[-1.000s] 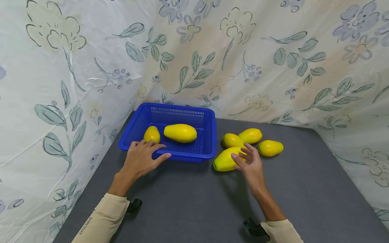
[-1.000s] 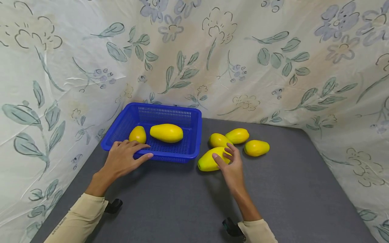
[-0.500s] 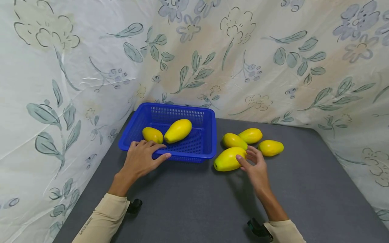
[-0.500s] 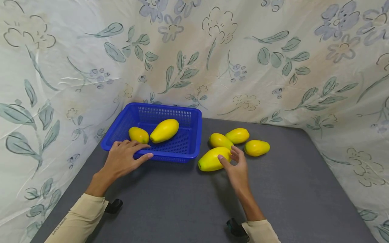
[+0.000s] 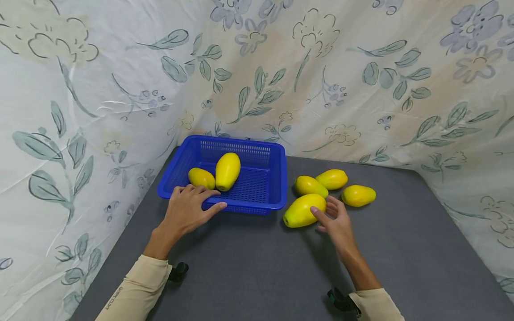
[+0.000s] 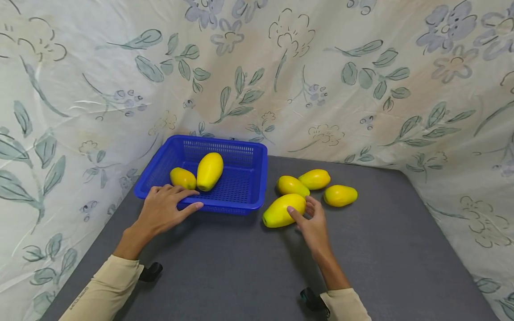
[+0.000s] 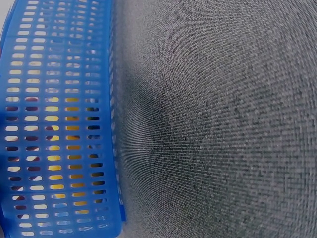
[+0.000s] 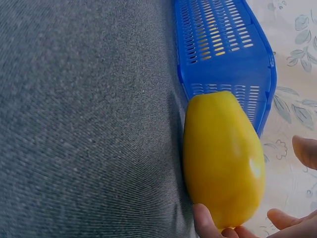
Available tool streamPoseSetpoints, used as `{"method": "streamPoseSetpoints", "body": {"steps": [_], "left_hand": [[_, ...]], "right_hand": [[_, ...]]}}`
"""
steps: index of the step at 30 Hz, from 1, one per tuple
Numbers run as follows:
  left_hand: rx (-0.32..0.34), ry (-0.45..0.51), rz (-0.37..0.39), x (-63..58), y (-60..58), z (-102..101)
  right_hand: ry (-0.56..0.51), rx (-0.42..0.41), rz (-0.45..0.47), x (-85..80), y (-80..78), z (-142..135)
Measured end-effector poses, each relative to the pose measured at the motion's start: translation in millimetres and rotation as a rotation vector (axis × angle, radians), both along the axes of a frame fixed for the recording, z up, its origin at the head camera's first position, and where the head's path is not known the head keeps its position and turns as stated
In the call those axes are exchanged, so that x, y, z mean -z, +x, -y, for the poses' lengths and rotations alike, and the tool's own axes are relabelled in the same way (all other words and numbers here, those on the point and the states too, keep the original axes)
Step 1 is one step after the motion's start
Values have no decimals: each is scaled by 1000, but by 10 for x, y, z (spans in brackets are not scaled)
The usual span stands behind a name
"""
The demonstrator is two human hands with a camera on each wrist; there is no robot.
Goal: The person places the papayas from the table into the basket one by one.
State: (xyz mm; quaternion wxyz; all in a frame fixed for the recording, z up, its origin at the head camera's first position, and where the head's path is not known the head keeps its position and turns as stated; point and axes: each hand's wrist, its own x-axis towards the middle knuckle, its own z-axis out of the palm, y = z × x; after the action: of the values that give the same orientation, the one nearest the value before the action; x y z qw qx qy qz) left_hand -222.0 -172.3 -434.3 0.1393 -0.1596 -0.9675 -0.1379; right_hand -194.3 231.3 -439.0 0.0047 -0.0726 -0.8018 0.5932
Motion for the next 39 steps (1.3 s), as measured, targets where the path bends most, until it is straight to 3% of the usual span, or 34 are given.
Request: {"method": "streamPoseSetpoints", "body": {"steps": [18,33,39], "left_hand": [[6,10,-2,-2,-2,-1],[2,3,7,6,-2,6],[3,8,3,7,-6,5]], "right_hand": [[-53,-5,78,152,-149,28],[166,-13,86,141,-181,160],[149,-19,114,125,-192,200]]}}
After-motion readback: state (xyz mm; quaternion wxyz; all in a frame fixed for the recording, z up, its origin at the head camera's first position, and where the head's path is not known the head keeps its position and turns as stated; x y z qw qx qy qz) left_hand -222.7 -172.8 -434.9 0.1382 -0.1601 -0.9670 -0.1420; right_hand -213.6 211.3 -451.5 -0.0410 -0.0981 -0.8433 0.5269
